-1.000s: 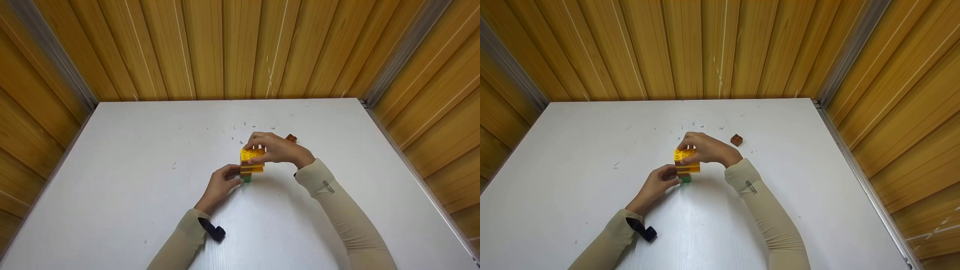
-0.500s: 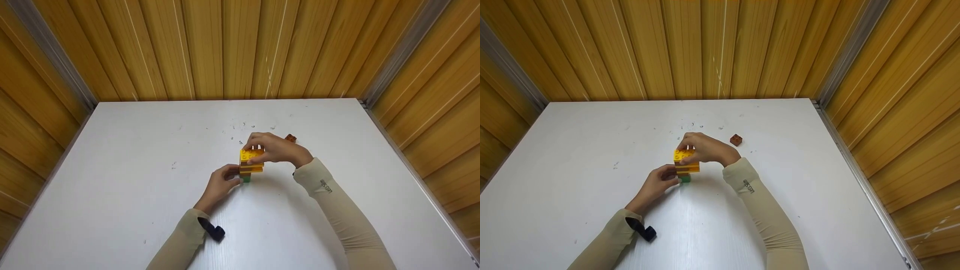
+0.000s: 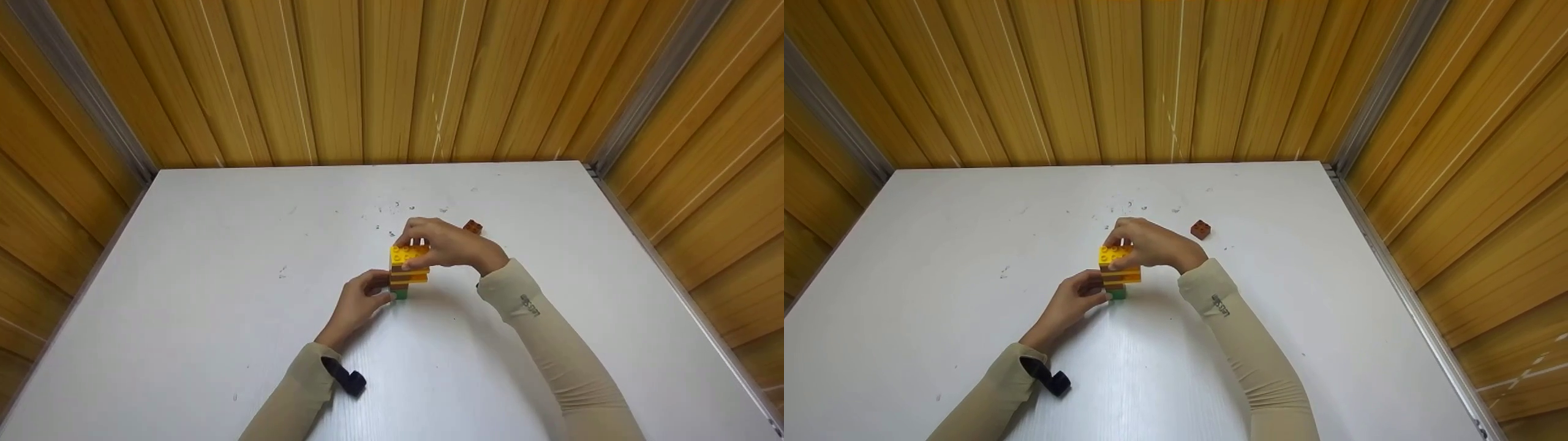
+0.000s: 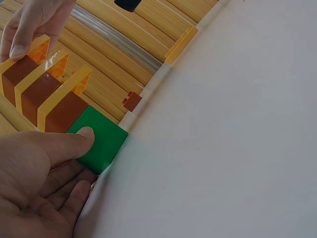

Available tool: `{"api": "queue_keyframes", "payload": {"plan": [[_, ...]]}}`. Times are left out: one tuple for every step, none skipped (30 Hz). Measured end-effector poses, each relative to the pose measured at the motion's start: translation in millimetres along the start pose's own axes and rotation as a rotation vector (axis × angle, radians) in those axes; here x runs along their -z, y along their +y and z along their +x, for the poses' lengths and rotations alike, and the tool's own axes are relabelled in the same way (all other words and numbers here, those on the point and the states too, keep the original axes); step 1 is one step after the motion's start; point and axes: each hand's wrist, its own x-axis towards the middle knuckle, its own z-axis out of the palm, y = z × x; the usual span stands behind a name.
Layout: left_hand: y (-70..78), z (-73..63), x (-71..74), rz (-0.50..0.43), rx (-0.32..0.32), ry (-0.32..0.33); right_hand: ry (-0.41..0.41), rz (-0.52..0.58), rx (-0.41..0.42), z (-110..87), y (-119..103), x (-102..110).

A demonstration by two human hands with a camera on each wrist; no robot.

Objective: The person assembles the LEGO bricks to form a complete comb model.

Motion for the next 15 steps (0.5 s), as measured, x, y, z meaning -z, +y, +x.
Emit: {"api": "queue_keyframes", "payload": {"plan": [[0.1, -0.1, 0.0, 0.001, 0.0, 0.0, 0.0, 0.004, -0.002, 0.2, 0.2, -0.2], [0.2, -0.1, 0.1, 0.003, 0.001, -0.001, 0.001, 0.007, -0.006, 0.3, 0.4, -0.4], [0.5, -0.3, 0.1, 0.005, 0.003, -0.001, 0.003, 0.01, -0.008, 0.3, 0.7, -0.7], [0.7, -0.4, 0.2, 0.009, 0.007, -0.002, 0.005, 0.014, -0.011, 0.5, 1.0, -1.0], [0.9, -0.5, 0.2, 0.009, 0.009, -0.002, 0.005, 0.02, -0.014, 0.5, 1.4, -1.4], [0.9, -0.3, 0.3, 0.009, 0.01, -0.002, 0.007, 0.026, -0.016, 0.4, 1.6, -1.6], [1.0, -0.2, 0.3, 0.008, 0.009, -0.003, 0.008, 0.031, -0.017, 0.4, 1.6, -1.8], [1.0, -0.2, 0.4, 0.008, 0.012, -0.003, 0.009, 0.033, -0.02, 0.4, 1.7, -1.9], [1.1, -0.3, 0.5, 0.01, 0.013, -0.002, 0.01, 0.034, -0.021, 0.4, 1.9, -2.1], [1.2, -0.3, 0.5, 0.011, 0.015, -0.002, 0.01, 0.035, -0.023, 0.5, 1.9, -2.2], [1.0, -0.3, 0.6, 0.012, 0.013, -0.003, 0.009, 0.038, -0.026, 0.5, 2.0, -2.2], [1.0, -0.4, 0.6, 0.014, 0.014, -0.003, 0.009, 0.038, -0.027, 0.6, 2.2, -2.3], [1.6, -0.6, 0.7, 0.017, 0.014, -0.002, 0.008, 0.036, -0.029, 0.8, 2.1, -1.9], [2.1, -0.6, 0.8, 0.019, 0.017, -0.001, 0.007, 0.035, -0.032, 1.2, 2.3, -1.5], [2.6, -0.8, 1.0, 0.017, 0.014, 0.0, 0.006, 0.034, -0.03, 1.5, 2.3, -1.0]]}}
